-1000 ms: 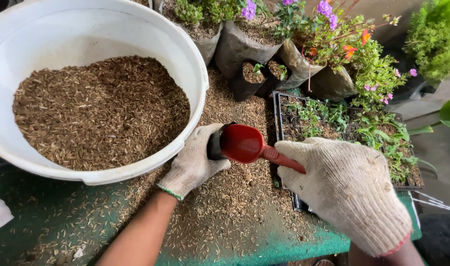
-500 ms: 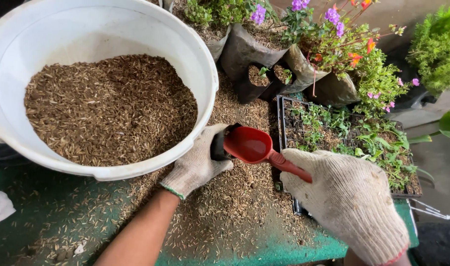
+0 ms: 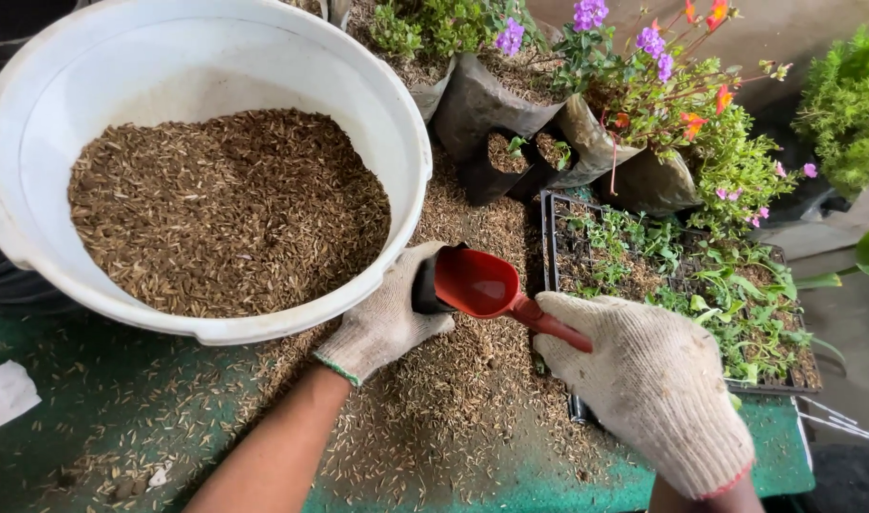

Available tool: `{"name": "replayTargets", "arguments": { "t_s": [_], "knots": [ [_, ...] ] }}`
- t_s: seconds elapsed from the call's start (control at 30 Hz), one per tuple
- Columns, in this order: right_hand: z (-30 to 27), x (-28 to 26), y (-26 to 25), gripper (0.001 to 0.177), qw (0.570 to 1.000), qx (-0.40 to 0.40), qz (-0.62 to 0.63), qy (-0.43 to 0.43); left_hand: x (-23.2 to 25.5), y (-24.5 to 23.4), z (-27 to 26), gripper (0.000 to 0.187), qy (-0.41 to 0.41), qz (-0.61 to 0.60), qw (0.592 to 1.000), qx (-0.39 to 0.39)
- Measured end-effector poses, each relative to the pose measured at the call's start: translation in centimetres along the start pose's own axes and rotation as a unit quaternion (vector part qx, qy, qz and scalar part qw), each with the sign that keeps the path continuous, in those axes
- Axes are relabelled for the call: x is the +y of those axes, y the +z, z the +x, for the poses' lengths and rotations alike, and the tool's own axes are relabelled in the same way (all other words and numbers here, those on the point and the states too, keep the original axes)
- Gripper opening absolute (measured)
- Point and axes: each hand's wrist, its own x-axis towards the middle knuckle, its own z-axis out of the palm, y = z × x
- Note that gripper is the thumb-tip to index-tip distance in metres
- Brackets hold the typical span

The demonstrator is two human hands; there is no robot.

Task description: Filling a small black nursery pot with soil from a large bucket using a red hand scoop.

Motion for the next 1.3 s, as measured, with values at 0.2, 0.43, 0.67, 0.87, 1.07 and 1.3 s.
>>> {"name": "replayTargets", "arguments": {
  "t_s": [0.2,0.43,0.67,0.87,1.07,1.3],
  "knots": [
    [-0.4,0.3,-0.3,0.042,0.999,0.004,0.028,0.020,-1.6,1.2,0.2,0.095,-0.020,-0.008,1.000,0.004],
    [0.5,0.2,1.3,0.033,0.998,0.031,-0.004,-0.046,-1.8,1.9,0.3,0.097,-0.059,-0.099,0.993,-0.015],
    [-0.3,0.1,-0.4,0.034,1.000,-0.007,-0.022,-0.003,0.6,0.6,0.7,0.057,-0.204,-0.295,0.933,-0.004],
    [-0.7,-0.1,-0.6,0.026,0.999,-0.039,-0.019,0.024,-0.4,1.2,0.3,0.091,-0.022,-0.105,0.994,-0.012],
    [-0.8,3.2,5.5,0.043,0.965,0.158,0.198,0.061,-0.7,0.5,-0.9,0.122,0.090,0.141,0.985,0.049],
    [-0.1,0.0,13.2,0.057,0.849,0.114,0.510,0.080,0.5,0.6,-1.5,0.037,0.238,0.223,0.938,0.115]
  ]
}}
